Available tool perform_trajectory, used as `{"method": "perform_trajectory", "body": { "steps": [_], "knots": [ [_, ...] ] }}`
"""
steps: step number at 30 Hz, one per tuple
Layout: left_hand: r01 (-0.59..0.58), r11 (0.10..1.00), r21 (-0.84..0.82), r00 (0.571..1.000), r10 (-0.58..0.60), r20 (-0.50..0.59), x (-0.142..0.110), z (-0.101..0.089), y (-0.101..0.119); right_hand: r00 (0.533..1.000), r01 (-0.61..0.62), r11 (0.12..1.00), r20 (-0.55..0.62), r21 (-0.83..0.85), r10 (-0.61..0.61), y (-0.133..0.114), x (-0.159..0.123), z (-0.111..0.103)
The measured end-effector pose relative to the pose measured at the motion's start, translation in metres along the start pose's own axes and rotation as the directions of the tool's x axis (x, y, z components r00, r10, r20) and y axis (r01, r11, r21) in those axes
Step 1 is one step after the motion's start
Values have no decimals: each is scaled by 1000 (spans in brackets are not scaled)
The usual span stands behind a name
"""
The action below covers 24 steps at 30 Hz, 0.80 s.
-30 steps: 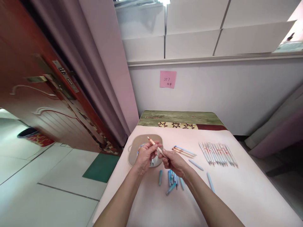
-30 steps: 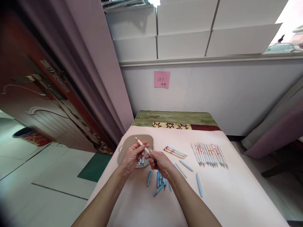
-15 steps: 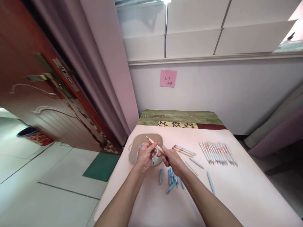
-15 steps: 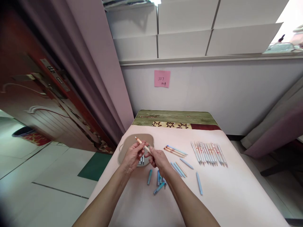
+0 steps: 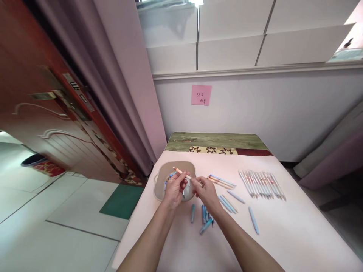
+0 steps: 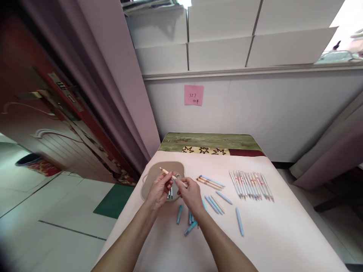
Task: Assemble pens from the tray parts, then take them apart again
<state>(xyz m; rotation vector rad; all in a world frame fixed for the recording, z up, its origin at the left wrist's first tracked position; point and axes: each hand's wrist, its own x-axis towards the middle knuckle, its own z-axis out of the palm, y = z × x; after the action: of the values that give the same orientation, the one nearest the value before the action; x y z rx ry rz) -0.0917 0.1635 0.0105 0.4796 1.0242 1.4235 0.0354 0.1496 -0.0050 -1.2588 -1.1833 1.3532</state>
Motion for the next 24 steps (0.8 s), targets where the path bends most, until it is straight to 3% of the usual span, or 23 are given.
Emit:
{"method": "perform_trajectory", "body": {
  "steps": [3, 5, 9, 12, 16, 21, 24],
  "knots": [
    [6, 1000, -3, 1000, -6, 6, 0, -1, 0, 962, -236, 958, 183, 166, 205, 4, 5, -1],
    [3, 1000, -8, 1000, -3, -3, 1, -2, 0, 964, -231, 951, 184, 205, 194, 7, 8, -1],
    [-2, 1000, -25, 999, 1, -48, 2, -3, 0, 998, -28, 987, 52, 157, 20, 7, 11, 0],
    [-5, 999, -35, 996, 2, -90, 3, -3, -2, 992, 124, 992, -40, 34, -123, 3, 7, 3],
    [-10, 1000, -13, 988, 7, -152, 7, -8, -2, 944, 294, 927, -80, -234, -320, -1, 0, 6],
    [-76, 992, 104, 968, 98, -233, 17, -25, 7, 809, 491, 719, -49, -492, -586, 2, -3, 0],
    [-136, 963, 234, 961, 186, -205, 18, -35, 15, 823, 477, 703, -13, -528, -568, -4, -2, -7]
  ]
}}
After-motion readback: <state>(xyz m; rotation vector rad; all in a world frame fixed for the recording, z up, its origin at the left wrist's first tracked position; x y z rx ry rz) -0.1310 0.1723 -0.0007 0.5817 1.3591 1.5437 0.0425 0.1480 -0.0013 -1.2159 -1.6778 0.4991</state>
